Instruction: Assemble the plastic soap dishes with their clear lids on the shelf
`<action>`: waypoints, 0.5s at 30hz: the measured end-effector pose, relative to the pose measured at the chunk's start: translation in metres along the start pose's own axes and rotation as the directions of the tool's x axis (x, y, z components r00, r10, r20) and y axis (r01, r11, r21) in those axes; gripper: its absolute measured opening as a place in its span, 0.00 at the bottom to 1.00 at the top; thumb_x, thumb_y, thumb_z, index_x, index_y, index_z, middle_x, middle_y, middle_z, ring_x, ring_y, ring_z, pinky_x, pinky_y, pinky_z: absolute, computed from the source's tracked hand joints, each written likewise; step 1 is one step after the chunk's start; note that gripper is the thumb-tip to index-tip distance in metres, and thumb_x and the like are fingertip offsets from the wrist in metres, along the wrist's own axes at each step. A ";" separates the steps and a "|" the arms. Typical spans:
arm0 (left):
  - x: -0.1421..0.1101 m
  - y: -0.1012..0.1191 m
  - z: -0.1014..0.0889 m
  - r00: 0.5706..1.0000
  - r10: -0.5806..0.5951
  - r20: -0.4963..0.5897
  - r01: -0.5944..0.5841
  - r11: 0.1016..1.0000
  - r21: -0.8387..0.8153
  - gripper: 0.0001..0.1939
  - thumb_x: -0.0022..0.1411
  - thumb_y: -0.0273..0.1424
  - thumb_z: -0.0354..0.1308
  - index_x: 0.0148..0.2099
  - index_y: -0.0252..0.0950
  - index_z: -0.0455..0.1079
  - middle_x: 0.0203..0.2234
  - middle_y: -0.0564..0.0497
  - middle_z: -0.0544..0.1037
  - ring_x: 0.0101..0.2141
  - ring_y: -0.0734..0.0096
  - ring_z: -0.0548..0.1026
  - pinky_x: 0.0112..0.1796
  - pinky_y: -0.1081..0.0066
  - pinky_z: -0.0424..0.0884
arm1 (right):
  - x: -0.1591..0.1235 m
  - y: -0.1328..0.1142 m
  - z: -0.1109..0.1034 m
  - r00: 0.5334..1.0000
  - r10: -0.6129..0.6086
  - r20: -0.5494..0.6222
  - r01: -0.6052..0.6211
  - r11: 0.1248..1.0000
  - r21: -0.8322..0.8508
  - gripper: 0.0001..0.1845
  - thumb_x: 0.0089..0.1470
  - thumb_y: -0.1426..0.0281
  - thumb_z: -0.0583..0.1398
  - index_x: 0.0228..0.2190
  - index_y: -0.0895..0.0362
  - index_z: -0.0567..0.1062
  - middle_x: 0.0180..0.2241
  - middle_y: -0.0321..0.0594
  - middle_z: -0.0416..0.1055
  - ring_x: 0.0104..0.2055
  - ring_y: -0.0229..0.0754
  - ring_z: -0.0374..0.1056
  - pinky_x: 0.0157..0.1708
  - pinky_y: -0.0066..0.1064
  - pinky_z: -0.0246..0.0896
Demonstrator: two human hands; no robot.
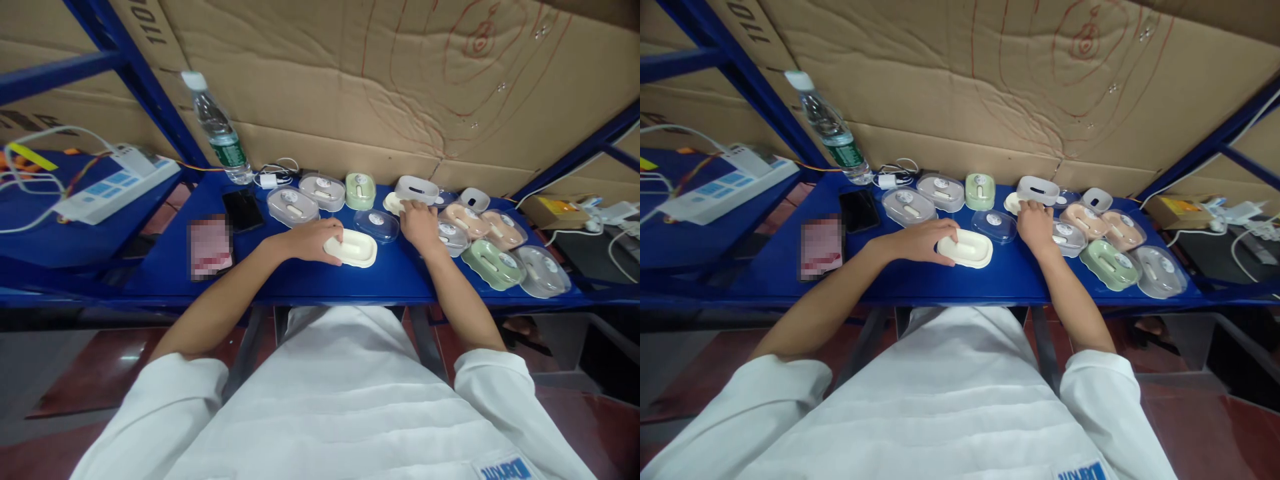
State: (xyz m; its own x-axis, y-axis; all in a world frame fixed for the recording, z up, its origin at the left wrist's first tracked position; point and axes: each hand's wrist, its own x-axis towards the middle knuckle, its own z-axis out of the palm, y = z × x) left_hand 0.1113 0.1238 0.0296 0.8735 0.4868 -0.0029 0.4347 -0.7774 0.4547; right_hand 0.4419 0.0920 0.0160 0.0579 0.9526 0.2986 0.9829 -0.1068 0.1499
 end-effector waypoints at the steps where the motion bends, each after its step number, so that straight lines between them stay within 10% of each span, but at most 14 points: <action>1: 0.000 -0.001 0.000 1.000 0.006 0.004 -0.006 1.000 -0.014 0.26 0.60 0.51 0.68 0.51 0.39 0.72 0.64 0.43 0.71 0.60 0.49 0.73 0.61 0.57 0.67 | 0.007 0.003 -0.001 0.999 0.020 -0.035 -0.021 1.000 -0.007 0.25 0.72 0.71 0.48 0.64 0.63 0.71 0.61 0.62 0.74 0.61 0.63 0.68 0.58 0.52 0.56; 8: -0.002 0.000 -0.004 1.000 0.012 0.015 -0.011 1.000 -0.024 0.29 0.60 0.53 0.66 0.54 0.38 0.72 0.61 0.41 0.73 0.59 0.48 0.74 0.61 0.56 0.67 | 0.051 0.016 -0.001 0.982 0.187 0.008 -0.186 0.979 -0.088 0.24 0.66 0.79 0.48 0.56 0.68 0.77 0.52 0.65 0.78 0.57 0.62 0.68 0.58 0.55 0.51; 15: 0.001 -0.008 0.003 0.986 -0.155 -0.063 0.156 0.988 0.015 0.54 0.57 0.57 0.68 0.75 0.36 0.55 0.72 0.35 0.64 0.70 0.40 0.66 0.67 0.51 0.63 | 0.024 -0.016 -0.011 0.957 -0.264 -0.118 0.264 0.964 -0.013 0.22 0.72 0.70 0.51 0.56 0.62 0.80 0.51 0.58 0.76 0.54 0.60 0.66 0.56 0.52 0.52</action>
State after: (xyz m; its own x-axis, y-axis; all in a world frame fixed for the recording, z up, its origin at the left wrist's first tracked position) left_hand 0.1097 0.1296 0.0231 0.7799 0.6257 -0.0173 0.5692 -0.6974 0.4354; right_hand 0.4257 0.1134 0.0316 -0.2247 0.9065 0.3575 0.9608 0.1451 0.2360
